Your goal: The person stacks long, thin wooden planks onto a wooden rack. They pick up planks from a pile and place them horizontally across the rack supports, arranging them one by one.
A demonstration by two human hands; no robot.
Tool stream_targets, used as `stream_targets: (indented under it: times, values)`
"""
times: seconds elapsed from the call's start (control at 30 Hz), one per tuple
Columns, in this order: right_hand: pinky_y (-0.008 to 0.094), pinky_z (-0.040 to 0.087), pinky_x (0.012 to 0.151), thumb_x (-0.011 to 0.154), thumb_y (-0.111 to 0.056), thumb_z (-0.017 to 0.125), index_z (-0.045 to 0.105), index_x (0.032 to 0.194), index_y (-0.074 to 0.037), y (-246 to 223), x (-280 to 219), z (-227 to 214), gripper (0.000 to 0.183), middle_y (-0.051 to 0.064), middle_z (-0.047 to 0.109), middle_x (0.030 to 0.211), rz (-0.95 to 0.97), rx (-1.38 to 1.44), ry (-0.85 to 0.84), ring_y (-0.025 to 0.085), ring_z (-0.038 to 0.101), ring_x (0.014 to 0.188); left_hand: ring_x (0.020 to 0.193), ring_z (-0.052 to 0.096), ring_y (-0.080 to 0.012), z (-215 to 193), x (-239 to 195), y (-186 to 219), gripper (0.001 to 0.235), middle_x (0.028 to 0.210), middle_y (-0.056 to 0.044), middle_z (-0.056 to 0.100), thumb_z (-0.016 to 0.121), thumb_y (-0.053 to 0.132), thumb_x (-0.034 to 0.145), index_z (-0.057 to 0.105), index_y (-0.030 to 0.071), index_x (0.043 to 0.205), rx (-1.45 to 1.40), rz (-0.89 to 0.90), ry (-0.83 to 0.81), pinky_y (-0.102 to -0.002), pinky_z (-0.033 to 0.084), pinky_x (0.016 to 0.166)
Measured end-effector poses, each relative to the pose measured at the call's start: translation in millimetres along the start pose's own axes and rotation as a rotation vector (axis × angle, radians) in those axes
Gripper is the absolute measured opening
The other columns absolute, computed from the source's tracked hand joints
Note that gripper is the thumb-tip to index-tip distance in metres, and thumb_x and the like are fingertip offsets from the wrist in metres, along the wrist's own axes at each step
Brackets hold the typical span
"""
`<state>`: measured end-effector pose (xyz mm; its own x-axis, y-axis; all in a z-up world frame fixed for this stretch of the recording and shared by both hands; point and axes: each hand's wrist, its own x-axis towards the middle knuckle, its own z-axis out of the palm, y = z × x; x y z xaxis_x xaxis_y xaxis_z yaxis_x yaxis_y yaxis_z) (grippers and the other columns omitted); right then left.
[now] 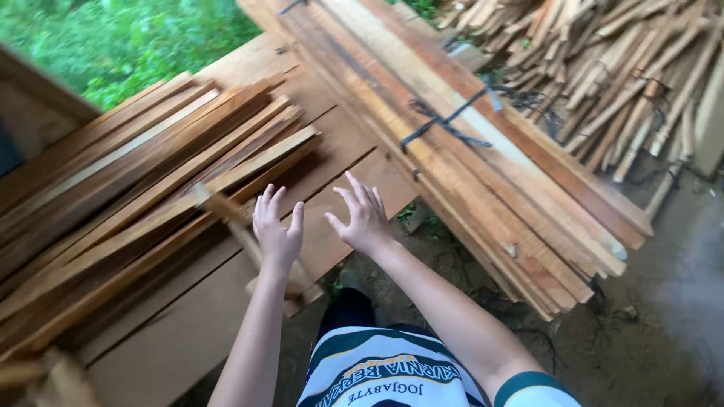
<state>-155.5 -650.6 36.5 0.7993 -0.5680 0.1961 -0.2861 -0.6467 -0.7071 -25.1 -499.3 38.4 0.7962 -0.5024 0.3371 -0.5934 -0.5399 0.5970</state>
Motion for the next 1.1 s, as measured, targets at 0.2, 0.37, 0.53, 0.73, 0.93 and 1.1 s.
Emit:
stream_targets:
  times: [0.2, 0.37, 0.53, 0.73, 0.93, 1.1]
  values:
    - [0.069, 0.036, 0.112, 0.088, -0.042, 0.074, 0.061, 0.134, -0.017, -92, -2, 30, 0.054, 0.01, 0.041, 0.16, -0.119, 0.123, -0.102, 0.039, 0.052, 0.135, 0.135, 0.046, -0.0533, -107, -24, -33, 0.045, 0.146, -0.02, 0.056, 0.075, 0.031, 0.096, 0.065, 0.011, 0.135, -0.092, -0.082, 0.105, -0.062, 0.032, 0.115]
    - [0.059, 0.046, 0.106, 0.09, -0.035, 0.076, 0.066, 0.126, -0.012, -164, 20, 72, 0.044, 0.02, 0.05, 0.151, -0.331, 0.183, -0.059, 0.043, 0.058, 0.128, 0.138, 0.048, -0.0464, -197, -27, -89, 0.044, 0.148, -0.016, 0.057, 0.075, 0.031, 0.095, 0.067, 0.013, 0.134, -0.056, -0.114, 0.174, -0.057, 0.033, 0.117]
    - [0.055, 0.051, 0.099, 0.087, -0.041, 0.079, 0.069, 0.124, -0.011, -236, 52, 125, 0.049, 0.019, 0.054, 0.147, -0.413, 0.087, -0.039, 0.042, 0.063, 0.12, 0.137, 0.049, -0.0437, -306, -40, -193, 0.044, 0.148, -0.014, 0.057, 0.076, 0.032, 0.094, 0.068, 0.015, 0.133, 0.063, -0.171, 0.198, -0.056, 0.033, 0.118]
    - [0.056, 0.049, 0.102, 0.09, -0.039, 0.077, 0.068, 0.127, -0.012, -310, 59, 184, 0.047, 0.018, 0.052, 0.149, -0.328, 0.144, -0.088, 0.045, 0.059, 0.126, 0.139, 0.049, -0.0405, -396, -46, -289, 0.045, 0.149, -0.013, 0.057, 0.076, 0.034, 0.094, 0.068, 0.014, 0.134, 0.125, -0.314, 0.216, -0.053, 0.033, 0.12]
    - [0.05, 0.051, 0.104, 0.088, -0.046, 0.078, 0.068, 0.127, -0.018, -321, 40, 254, 0.049, 0.011, 0.053, 0.149, -0.259, 0.108, -0.243, 0.037, 0.058, 0.131, 0.131, 0.056, -0.0419, -401, -62, -335, 0.04, 0.139, -0.019, 0.063, 0.079, 0.029, 0.092, 0.071, 0.01, 0.126, 0.103, -0.285, 0.282, -0.052, 0.037, 0.118]
    - [0.051, 0.051, 0.106, 0.09, -0.039, 0.076, 0.066, 0.129, -0.015, -327, 41, 265, 0.047, 0.014, 0.052, 0.149, -0.246, 0.13, -0.374, 0.039, 0.057, 0.131, 0.131, 0.057, -0.0398, -383, -72, -342, 0.045, 0.136, -0.02, 0.065, 0.077, 0.031, 0.091, 0.07, 0.008, 0.129, 0.063, -0.352, 0.237, -0.048, 0.036, 0.12]
